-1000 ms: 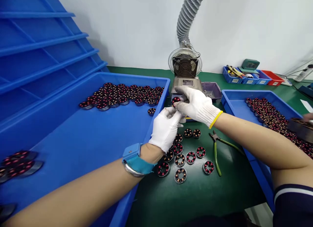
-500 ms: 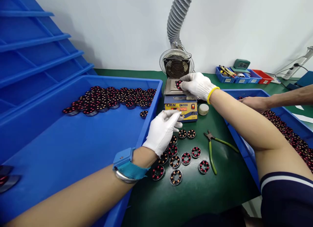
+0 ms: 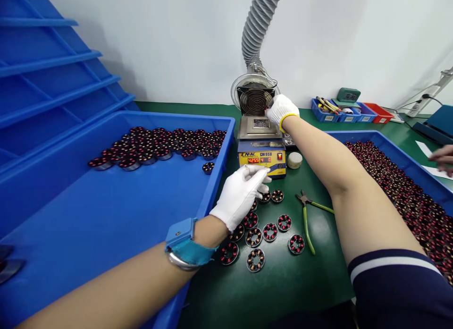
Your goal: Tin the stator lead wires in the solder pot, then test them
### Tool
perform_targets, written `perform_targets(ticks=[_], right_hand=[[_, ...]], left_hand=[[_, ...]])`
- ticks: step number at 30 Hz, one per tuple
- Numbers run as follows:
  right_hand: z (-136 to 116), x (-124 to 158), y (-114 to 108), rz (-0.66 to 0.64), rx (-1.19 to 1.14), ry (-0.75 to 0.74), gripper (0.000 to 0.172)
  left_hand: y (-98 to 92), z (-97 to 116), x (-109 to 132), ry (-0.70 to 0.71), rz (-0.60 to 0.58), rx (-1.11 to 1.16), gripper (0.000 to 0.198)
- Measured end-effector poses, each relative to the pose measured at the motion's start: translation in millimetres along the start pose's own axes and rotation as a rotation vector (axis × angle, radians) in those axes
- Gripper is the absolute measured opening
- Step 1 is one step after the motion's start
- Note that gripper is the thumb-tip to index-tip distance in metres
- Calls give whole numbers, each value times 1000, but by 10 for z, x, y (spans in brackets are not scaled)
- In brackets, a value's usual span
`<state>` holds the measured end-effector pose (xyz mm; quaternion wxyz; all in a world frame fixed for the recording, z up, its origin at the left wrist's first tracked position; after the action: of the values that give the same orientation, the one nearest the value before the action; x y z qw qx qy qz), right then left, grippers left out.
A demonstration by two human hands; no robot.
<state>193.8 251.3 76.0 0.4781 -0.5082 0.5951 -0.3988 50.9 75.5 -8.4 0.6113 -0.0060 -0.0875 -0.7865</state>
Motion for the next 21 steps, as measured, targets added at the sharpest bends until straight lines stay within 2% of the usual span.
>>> perform_targets(ticks=[7, 21], right_hand=[[17, -61, 143, 23, -29, 25, 33], [37, -63, 78, 31, -91, 32, 35]], left_hand=[[8, -31, 4, -4, -29, -23, 15], [18, -107, -32, 33, -95, -89, 23]])
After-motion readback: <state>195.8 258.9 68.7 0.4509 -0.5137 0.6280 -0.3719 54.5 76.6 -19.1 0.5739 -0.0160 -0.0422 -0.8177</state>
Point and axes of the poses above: each hand's wrist, its own x-axis away from the middle knuckle, its own y-axis out of the palm, z = x × y, the point moved 3 cm from there along -x, towards the middle knuckle, and after that the axes turned 6 degrees about -z, right-handed, at the moved point
